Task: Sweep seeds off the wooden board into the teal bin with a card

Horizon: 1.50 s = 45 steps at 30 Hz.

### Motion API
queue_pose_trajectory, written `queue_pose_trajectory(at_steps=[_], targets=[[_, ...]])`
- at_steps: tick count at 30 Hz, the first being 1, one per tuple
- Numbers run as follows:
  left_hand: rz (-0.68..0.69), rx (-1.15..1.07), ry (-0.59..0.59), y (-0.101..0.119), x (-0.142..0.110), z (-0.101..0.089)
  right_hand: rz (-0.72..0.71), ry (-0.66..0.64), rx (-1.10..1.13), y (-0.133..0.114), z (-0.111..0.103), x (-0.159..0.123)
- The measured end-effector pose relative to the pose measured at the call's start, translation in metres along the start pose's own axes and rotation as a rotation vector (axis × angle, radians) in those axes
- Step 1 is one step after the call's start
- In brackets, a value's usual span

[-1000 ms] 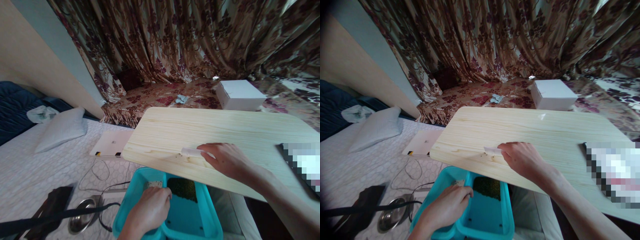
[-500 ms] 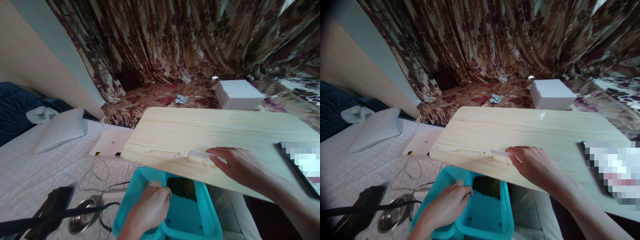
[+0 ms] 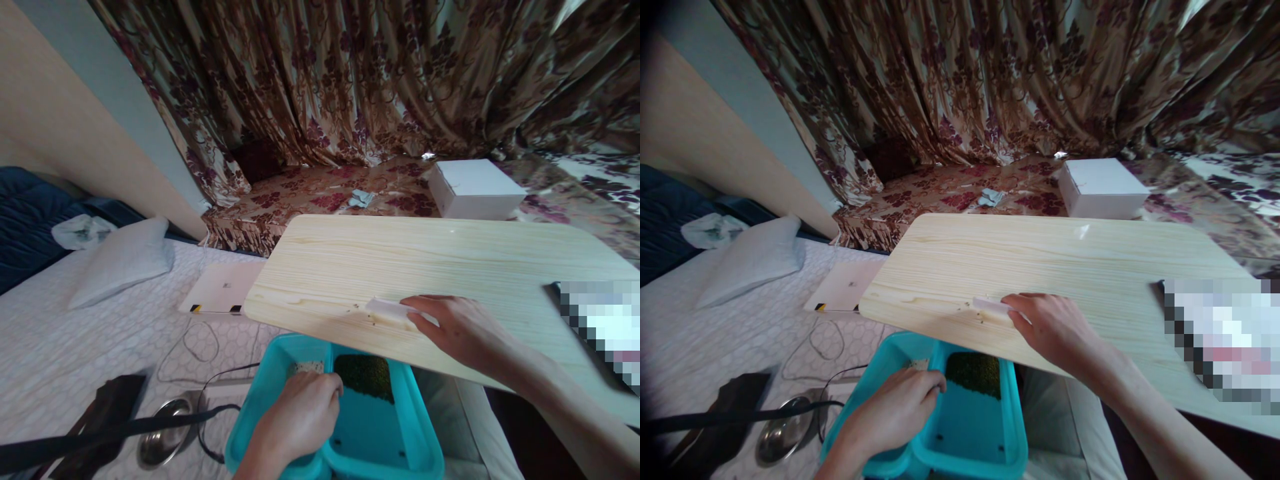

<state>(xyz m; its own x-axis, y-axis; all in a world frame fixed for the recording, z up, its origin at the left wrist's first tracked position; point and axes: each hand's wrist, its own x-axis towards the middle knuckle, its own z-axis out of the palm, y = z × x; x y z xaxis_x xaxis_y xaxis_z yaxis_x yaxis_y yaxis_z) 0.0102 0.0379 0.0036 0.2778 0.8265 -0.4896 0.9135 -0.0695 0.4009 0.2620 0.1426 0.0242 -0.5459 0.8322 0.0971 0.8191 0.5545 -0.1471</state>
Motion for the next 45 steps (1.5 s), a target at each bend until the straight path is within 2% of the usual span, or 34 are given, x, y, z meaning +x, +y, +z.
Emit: queue_pose_trajectory(at_steps=[6,11,13,15,20,26,34,45], targets=[[0.0,-0.015,-0.006,-0.002,0.0,-0.001,-0.062,0.006,0.083,-0.005,0.011,-0.019],[-0.001,-0.013,-0.019,-0.005,0.002,0.0,-0.179,-0.052,0.229,-0.013,0.009,-0.032],[-0.002,-0.009,-0.015,-0.006,0.002,0.001,-0.152,-0.014,0.195,-0.014,0.005,-0.026],[-0.005,-0.014,-0.006,-0.007,0.001,0.001,-0.067,0.027,0.108,-0.015,0.0,-0.014],[-0.031,-0.016,0.019,-0.012,-0.003,0.001,0.088,-0.102,-0.024,-0.021,-0.006,0.015],[-0.044,-0.021,0.022,-0.019,-0.002,0.002,0.101,-0.134,-0.031,-0.031,0.004,0.028],[-0.044,-0.023,0.027,-0.024,-0.002,0.002,0.079,-0.186,0.007,-0.045,0.005,0.028],[-0.054,-0.01,0.035,-0.023,-0.005,-0.001,0.057,-0.164,0.069,-0.049,0.006,0.027]])
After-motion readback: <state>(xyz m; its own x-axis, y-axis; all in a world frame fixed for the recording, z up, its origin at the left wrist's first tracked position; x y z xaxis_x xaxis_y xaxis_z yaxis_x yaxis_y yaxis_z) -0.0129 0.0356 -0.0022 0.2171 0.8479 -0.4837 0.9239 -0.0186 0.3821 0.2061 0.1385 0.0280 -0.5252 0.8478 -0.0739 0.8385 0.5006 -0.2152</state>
